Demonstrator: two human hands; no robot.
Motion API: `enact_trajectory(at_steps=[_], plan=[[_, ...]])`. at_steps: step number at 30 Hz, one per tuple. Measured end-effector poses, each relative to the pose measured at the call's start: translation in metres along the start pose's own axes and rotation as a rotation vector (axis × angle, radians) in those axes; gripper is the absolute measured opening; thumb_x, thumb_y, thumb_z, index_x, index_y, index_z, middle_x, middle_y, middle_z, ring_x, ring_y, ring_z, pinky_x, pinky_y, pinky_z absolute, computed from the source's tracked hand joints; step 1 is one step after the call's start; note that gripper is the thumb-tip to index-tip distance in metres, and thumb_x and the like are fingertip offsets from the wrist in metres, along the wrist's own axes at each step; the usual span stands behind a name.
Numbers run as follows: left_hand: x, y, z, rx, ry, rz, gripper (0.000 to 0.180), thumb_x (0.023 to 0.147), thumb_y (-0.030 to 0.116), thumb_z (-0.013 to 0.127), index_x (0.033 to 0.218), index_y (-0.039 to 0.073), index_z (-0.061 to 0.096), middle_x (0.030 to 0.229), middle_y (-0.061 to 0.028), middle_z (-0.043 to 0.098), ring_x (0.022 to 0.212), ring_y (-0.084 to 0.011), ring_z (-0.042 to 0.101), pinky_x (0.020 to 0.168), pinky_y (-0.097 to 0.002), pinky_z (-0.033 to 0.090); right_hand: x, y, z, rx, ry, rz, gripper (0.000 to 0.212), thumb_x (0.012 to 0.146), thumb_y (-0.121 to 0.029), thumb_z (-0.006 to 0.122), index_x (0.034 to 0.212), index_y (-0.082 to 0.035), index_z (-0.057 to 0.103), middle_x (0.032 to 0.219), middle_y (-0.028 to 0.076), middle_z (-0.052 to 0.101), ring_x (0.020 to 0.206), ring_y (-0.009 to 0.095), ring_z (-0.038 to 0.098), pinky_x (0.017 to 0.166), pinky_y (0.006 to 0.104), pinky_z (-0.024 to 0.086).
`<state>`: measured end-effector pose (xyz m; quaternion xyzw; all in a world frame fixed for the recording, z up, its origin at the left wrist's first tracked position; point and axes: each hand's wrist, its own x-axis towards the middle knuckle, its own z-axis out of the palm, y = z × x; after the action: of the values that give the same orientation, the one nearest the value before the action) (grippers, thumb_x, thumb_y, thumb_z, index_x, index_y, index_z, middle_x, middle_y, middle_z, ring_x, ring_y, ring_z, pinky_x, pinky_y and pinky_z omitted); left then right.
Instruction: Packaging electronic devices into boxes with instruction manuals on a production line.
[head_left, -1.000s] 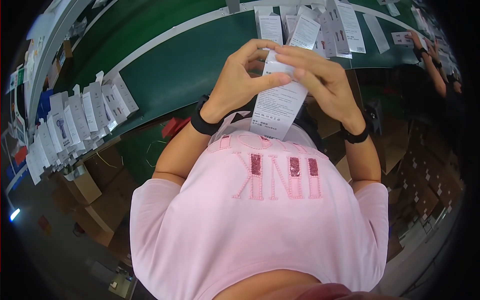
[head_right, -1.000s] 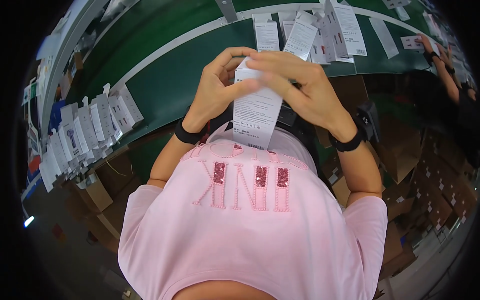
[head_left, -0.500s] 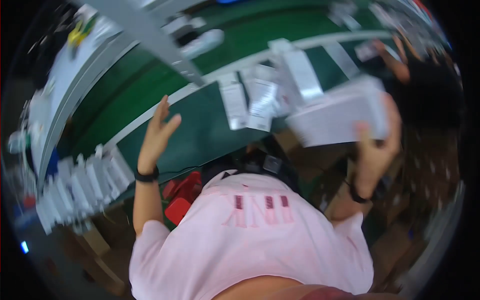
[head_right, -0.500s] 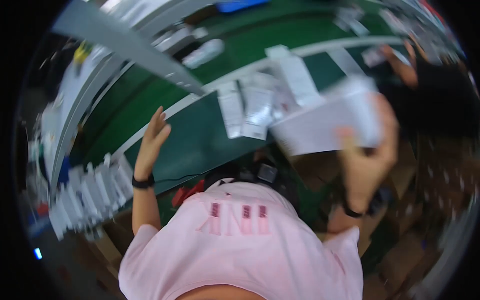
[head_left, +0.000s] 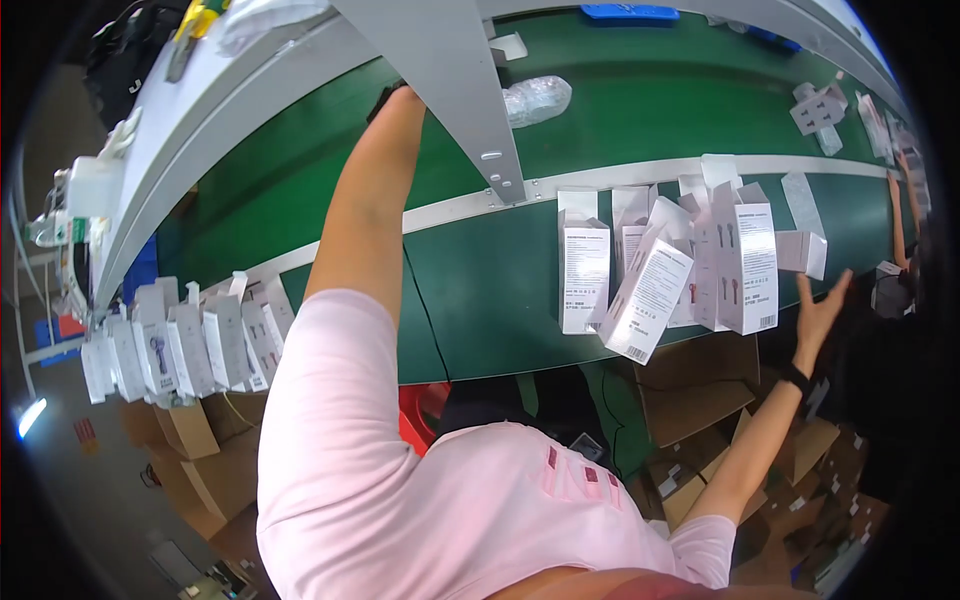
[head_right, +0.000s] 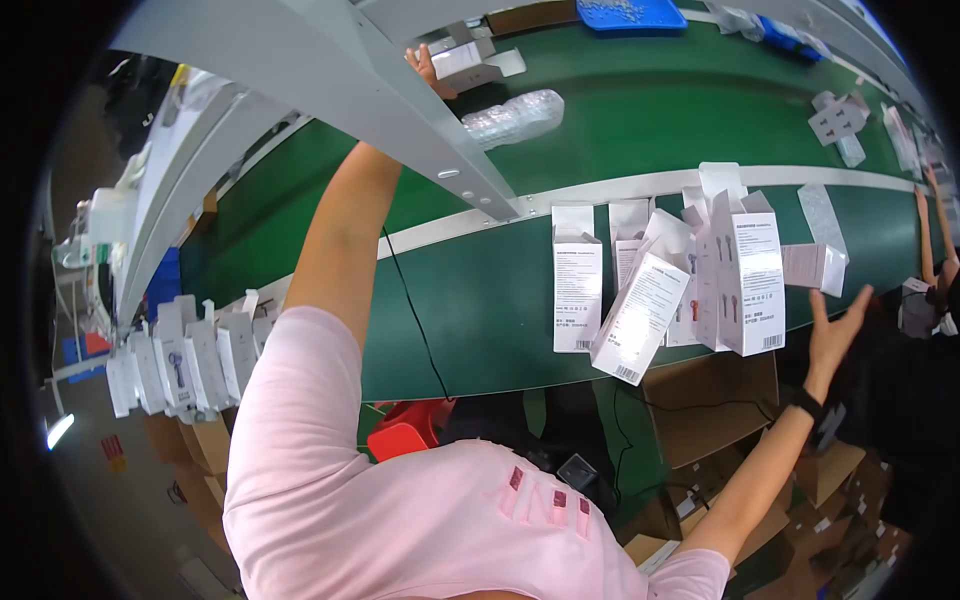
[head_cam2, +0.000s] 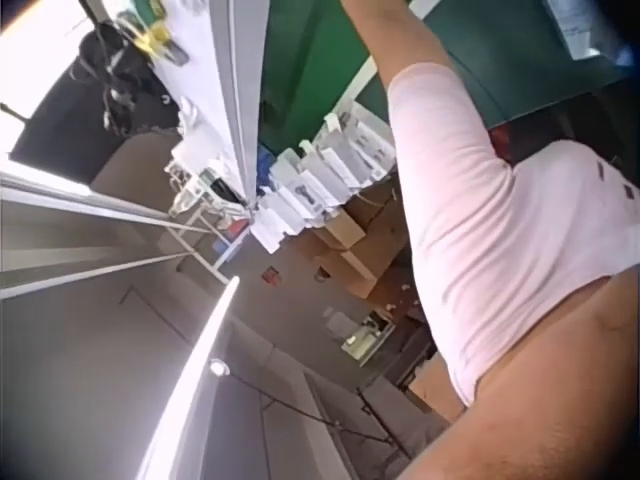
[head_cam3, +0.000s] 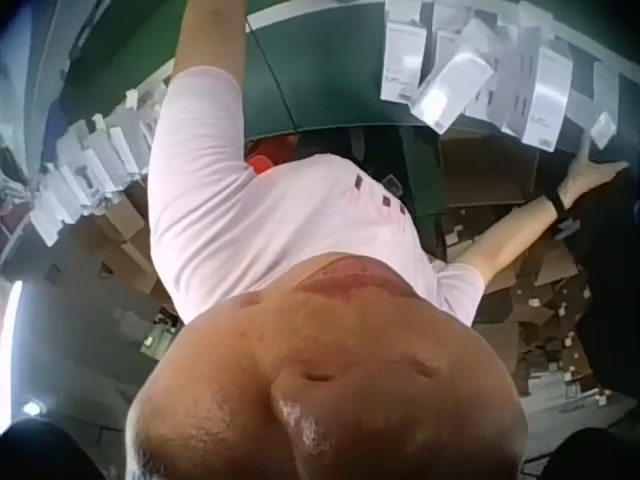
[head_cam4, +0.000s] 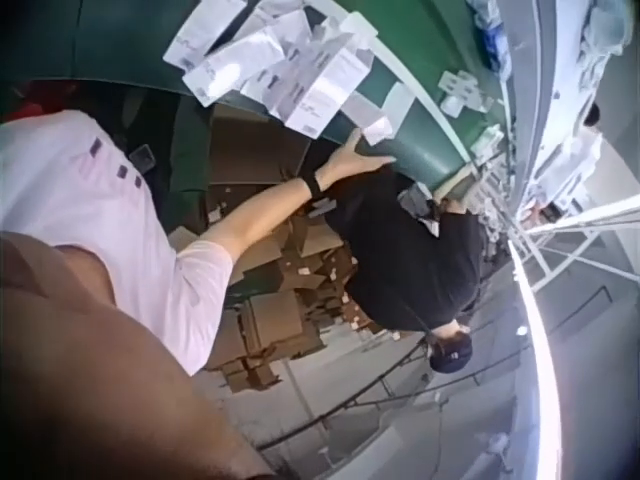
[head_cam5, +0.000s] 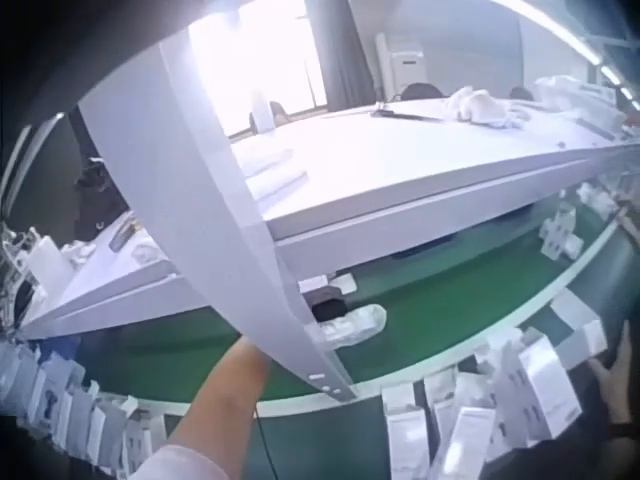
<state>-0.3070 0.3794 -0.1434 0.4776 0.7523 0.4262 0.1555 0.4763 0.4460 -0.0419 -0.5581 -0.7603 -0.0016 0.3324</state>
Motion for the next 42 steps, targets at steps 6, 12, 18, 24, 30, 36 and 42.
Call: enact_trajectory(at_steps=[6,12,18,24,30,36,42], plan=[[0.023,0.052,0.023,0.781,-0.05,0.103,0.077,0.073,0.047,0.071,0.137,0.014,0.045,0.143,-0.0167,0.041,0.133,-0.0362,0.038,0.107,-0.0643,0.023,-0.036,-0.233,-0.135,0.176,0.225,0.198,0.073,0.089,-0.012,0.067,0.145,0.003,0.024,0.139,0.024,0.043,0.121,0.034,0.051,0.102,0.0418,0.041],[-0.084,0.087,-0.081,0.681,-0.225,-0.013,0.071,0.059,0.037,0.077,0.114,-0.002,0.054,0.124,-0.0246,0.051,0.113,-0.037,0.054,0.096,-0.0378,0.047,-0.088,-0.365,-0.122,0.531,0.093,0.063,0.078,0.086,-0.001,0.065,0.143,0.01,0.013,0.136,0.033,0.04,0.106,0.034,0.06,0.093,0.0404,0.049],[-0.282,0.141,-0.171,0.36,-0.502,-0.338,0.072,0.062,0.05,0.076,0.101,-0.009,0.061,0.086,-0.0233,0.067,0.08,-0.0364,0.068,0.073,-0.0409,0.054,-0.136,-0.426,-0.065,0.747,-0.536,0.12,0.062,0.082,-0.001,0.069,0.136,0.002,0.041,0.12,0.012,0.06,0.089,0.016,0.063,0.086,0.0293,0.048],[-0.343,0.135,-0.19,0.45,-0.583,-0.398,0.072,0.065,0.056,0.073,0.098,-0.007,0.065,0.078,-0.0223,0.068,0.073,-0.0361,0.068,0.071,-0.0407,0.054,-0.173,-0.462,0.02,0.891,-0.92,0.15,0.064,0.084,-0.004,0.069,0.141,-0.007,0.041,0.118,0.013,0.06,0.085,0.016,0.064,0.079,0.0292,0.051],[-0.428,0.134,-0.193,0.51,-0.49,-0.464,0.095,0.068,0.057,0.071,0.133,-0.007,0.045,0.097,-0.028,0.067,0.088,-0.0394,0.068,0.08,-0.0413,0.054,-0.171,-0.516,0.103,0.646,-0.944,0.049,0.085,0.078,-0.026,0.076,0.145,0.0,0.03,0.123,0.02,0.056,0.087,0.022,0.065,0.078,0.0313,0.051],[-0.436,0.13,-0.214,0.144,-0.416,-0.666,0.074,0.075,0.055,0.068,0.112,-0.009,0.062,0.089,-0.0235,0.069,0.077,-0.032,0.07,0.073,-0.0371,0.054,-0.129,-0.546,0.216,0.487,-0.543,-0.091,0.106,0.067,-0.037,0.081,0.138,0.017,0.024,0.13,0.036,0.044,0.119,0.042,0.047,0.097,0.0412,0.043],[-0.446,0.104,-0.222,-0.533,-0.397,-0.872,0.061,0.082,0.052,0.065,0.096,-0.008,0.071,0.082,-0.015,0.07,0.07,-0.0209,0.067,0.067,-0.0306,0.051,-0.082,-0.553,0.273,0.288,-0.586,0.03,0.108,0.067,-0.03,0.079,0.144,0.009,0.014,0.143,0.04,0.021,0.125,0.053,0.04,0.101,0.0473,0.042]])
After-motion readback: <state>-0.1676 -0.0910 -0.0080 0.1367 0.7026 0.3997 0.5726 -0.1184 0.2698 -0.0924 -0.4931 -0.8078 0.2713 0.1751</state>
